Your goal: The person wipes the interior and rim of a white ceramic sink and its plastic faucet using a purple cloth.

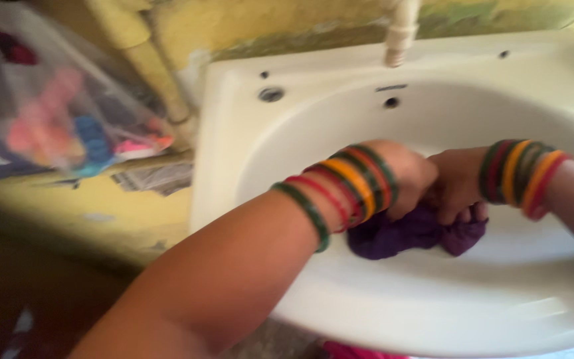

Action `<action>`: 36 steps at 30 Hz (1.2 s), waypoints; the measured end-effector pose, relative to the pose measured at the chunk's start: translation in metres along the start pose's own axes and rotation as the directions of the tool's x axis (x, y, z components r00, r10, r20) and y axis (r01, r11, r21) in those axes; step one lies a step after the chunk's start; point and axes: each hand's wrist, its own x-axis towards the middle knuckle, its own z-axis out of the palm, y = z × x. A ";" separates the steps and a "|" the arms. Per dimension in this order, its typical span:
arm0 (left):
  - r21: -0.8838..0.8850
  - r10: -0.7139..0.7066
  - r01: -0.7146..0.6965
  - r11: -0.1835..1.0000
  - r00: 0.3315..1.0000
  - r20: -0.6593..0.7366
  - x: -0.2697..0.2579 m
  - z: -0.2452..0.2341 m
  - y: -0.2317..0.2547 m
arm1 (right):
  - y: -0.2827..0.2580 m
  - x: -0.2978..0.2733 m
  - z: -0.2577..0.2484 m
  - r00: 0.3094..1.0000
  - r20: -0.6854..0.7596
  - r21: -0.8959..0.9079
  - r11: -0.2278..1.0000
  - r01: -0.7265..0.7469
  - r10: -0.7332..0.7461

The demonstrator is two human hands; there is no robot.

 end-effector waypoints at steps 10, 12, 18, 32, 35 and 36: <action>0.138 -0.089 0.210 0.968 0.803 -0.590 0.042 0.023 -0.058 | 0.001 0.013 -0.007 0.550 -0.731 -0.389 0.909 0.150 -0.404; 0.156 -0.089 0.239 0.958 0.770 -0.631 0.045 0.021 -0.060 | 0.004 0.007 -0.008 0.384 -0.775 -0.486 0.862 0.145 -0.502; 0.120 -0.104 0.224 0.967 0.778 -0.619 0.041 0.027 -0.048 | -0.003 0.009 -0.013 0.730 -0.628 -0.420 0.907 -0.025 -0.270; 0.038 0.052 -0.060 0.998 0.983 0.174 0.006 0.005 -0.007 | -0.007 -0.014 0.000 0.990 0.059 -0.053 0.990 0.134 -0.131; -0.426 0.123 0.052 0.903 0.920 0.373 0.001 0.000 -0.010 | 0.014 -0.007 -0.005 0.901 0.344 0.052 0.963 0.264 -0.265; -0.420 0.118 0.052 0.906 0.922 0.369 0.000 -0.004 -0.016 | 0.023 -0.004 -0.011 0.903 0.336 0.049 0.963 0.266 -0.266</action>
